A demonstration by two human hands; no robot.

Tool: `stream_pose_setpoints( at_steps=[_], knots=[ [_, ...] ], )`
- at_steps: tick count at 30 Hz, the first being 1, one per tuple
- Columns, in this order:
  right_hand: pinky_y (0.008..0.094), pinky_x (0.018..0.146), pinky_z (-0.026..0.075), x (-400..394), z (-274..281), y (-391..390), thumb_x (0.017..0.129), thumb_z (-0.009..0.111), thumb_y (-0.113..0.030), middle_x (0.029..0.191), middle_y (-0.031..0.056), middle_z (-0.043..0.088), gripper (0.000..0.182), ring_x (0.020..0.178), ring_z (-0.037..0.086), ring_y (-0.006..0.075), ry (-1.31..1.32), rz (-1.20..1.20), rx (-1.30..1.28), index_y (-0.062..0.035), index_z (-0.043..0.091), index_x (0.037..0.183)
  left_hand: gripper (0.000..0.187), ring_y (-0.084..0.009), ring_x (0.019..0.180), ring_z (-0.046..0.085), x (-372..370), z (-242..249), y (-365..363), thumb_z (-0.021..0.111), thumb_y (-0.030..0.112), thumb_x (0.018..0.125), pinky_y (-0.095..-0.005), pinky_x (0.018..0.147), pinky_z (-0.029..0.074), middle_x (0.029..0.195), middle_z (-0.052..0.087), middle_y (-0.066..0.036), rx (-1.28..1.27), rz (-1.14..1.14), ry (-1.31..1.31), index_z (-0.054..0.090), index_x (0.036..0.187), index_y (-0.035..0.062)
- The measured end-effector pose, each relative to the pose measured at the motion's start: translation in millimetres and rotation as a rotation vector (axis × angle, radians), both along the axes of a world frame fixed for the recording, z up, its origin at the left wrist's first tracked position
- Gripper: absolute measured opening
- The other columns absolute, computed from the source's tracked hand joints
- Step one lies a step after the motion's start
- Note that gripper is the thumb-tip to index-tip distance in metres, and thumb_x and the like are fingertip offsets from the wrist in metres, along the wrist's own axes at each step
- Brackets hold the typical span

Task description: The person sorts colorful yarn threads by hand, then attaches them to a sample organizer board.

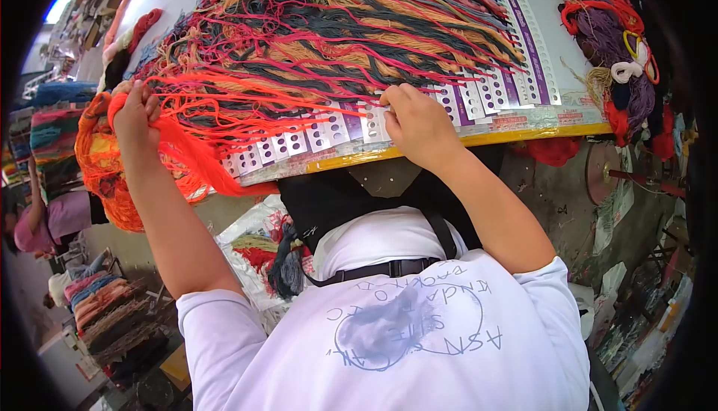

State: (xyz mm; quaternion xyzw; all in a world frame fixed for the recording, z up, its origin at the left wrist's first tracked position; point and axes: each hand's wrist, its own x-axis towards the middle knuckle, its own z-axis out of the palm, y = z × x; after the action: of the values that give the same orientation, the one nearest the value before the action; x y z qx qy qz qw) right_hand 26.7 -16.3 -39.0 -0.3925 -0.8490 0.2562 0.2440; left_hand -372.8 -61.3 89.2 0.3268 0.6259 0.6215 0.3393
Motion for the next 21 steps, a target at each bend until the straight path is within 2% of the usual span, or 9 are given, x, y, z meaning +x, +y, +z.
stream_pose_setpoints(
  at_steps=[2,3,6,7,8,10,12,15,21],
  knots=[
    [0.0407,0.064,0.049,0.1,0.4,-0.1,0.077,0.059,-0.007,0.083,0.0134,0.056,0.016,0.074,0.059,0.0323,0.074,-0.017,-0.073,-0.0031,0.052,0.091,0.022,-0.0156,0.057,0.063,22.5,-5.9,9.6,0.043,0.010,0.095,-0.0220,0.042,0.043,0.097,0.059,-0.011,-0.088,0.356,0.427,0.044,0.116,0.0077],
    [0.0407,0.064,0.049,0.4,2.0,-0.5,0.077,0.059,-0.007,0.083,0.0134,0.056,0.016,0.074,0.059,0.0323,0.080,-0.018,-0.067,-0.0031,0.052,0.091,0.042,-0.0256,0.072,0.068,48.7,4.3,5.6,0.040,0.017,0.097,-0.0264,0.055,0.053,0.130,0.048,-0.012,-0.203,0.251,0.559,0.028,0.136,0.0079],
    [0.0354,0.060,0.048,-0.3,10.7,-9.1,0.079,0.062,-0.010,0.079,0.0102,0.056,0.015,0.067,0.059,0.0253,0.258,-0.083,-0.182,-0.0040,0.056,0.091,0.040,-0.0217,0.067,0.068,124.9,-2.9,-8.6,0.040,0.019,0.097,-0.0255,0.055,0.052,0.136,0.044,-0.011,-0.159,0.054,0.451,0.036,0.136,0.0075],
    [0.0326,0.058,0.047,-2.3,18.9,-15.1,0.079,0.064,-0.011,0.078,0.0084,0.055,0.015,0.064,0.057,0.0213,0.374,-0.094,-0.225,-0.0042,0.058,0.092,0.040,-0.0207,0.070,0.068,154.2,-1.5,-15.8,0.041,0.021,0.097,-0.0243,0.055,0.052,0.137,0.043,-0.012,-0.102,-0.107,0.153,0.041,0.134,0.0057],
    [0.0297,0.056,0.046,-4.9,29.1,-21.9,0.080,0.065,-0.012,0.077,0.0067,0.055,0.015,0.060,0.055,0.0173,0.486,-0.101,-0.273,-0.0043,0.060,0.092,0.043,-0.0215,0.090,0.065,173.1,-0.2,-22.9,0.041,0.026,0.097,-0.0275,0.069,0.052,0.137,0.044,-0.012,-0.141,-0.350,-0.157,0.041,0.134,0.0037],
    [0.0249,0.057,0.043,-12.4,54.7,-36.0,0.078,0.069,-0.013,0.076,0.0041,0.054,0.018,0.061,0.051,0.0120,0.622,-0.017,-0.373,-0.0027,0.063,0.091,0.049,-0.0213,0.109,0.055,216.4,-15.4,-32.4,0.038,0.031,0.097,-0.0308,0.085,0.047,0.133,0.047,-0.013,-0.163,-0.477,-0.634,0.038,0.135,-0.0004],
    [0.0229,0.060,0.042,-18.1,68.1,-44.8,0.078,0.070,-0.014,0.077,0.0034,0.055,0.020,0.064,0.051,0.0093,0.716,0.082,-0.498,-0.0002,0.063,0.091,0.045,-0.0213,0.112,0.051,229.5,-28.6,-35.2,0.041,0.027,0.097,-0.0337,0.094,0.041,0.125,0.052,-0.014,-0.100,-0.720,-0.865,0.044,0.130,-0.0034],
    [0.0231,0.059,0.042,-16.1,65.9,-49.4,0.079,0.070,-0.014,0.079,0.0041,0.058,0.020,0.063,0.052,0.0085,0.740,0.065,-0.867,0.0007,0.063,0.090,0.048,-0.0173,0.107,0.053,239.4,-27.5,-38.7,0.040,0.028,0.097,-0.0310,0.091,0.042,0.120,0.054,-0.012,-0.109,-0.690,-0.944,0.043,0.131,-0.0049],
    [0.0177,0.056,0.038,-10.2,74.0,-53.1,0.085,0.063,-0.011,0.081,0.0022,0.061,0.012,0.061,0.050,0.0059,0.955,0.107,-1.066,0.0010,0.063,0.090,0.054,-0.0187,0.109,0.052,234.4,-27.9,-41.4,0.037,0.032,0.097,-0.0315,0.093,0.042,0.124,0.051,-0.015,-0.115,-0.697,-0.989,0.036,0.133,-0.0084]
  ],
)
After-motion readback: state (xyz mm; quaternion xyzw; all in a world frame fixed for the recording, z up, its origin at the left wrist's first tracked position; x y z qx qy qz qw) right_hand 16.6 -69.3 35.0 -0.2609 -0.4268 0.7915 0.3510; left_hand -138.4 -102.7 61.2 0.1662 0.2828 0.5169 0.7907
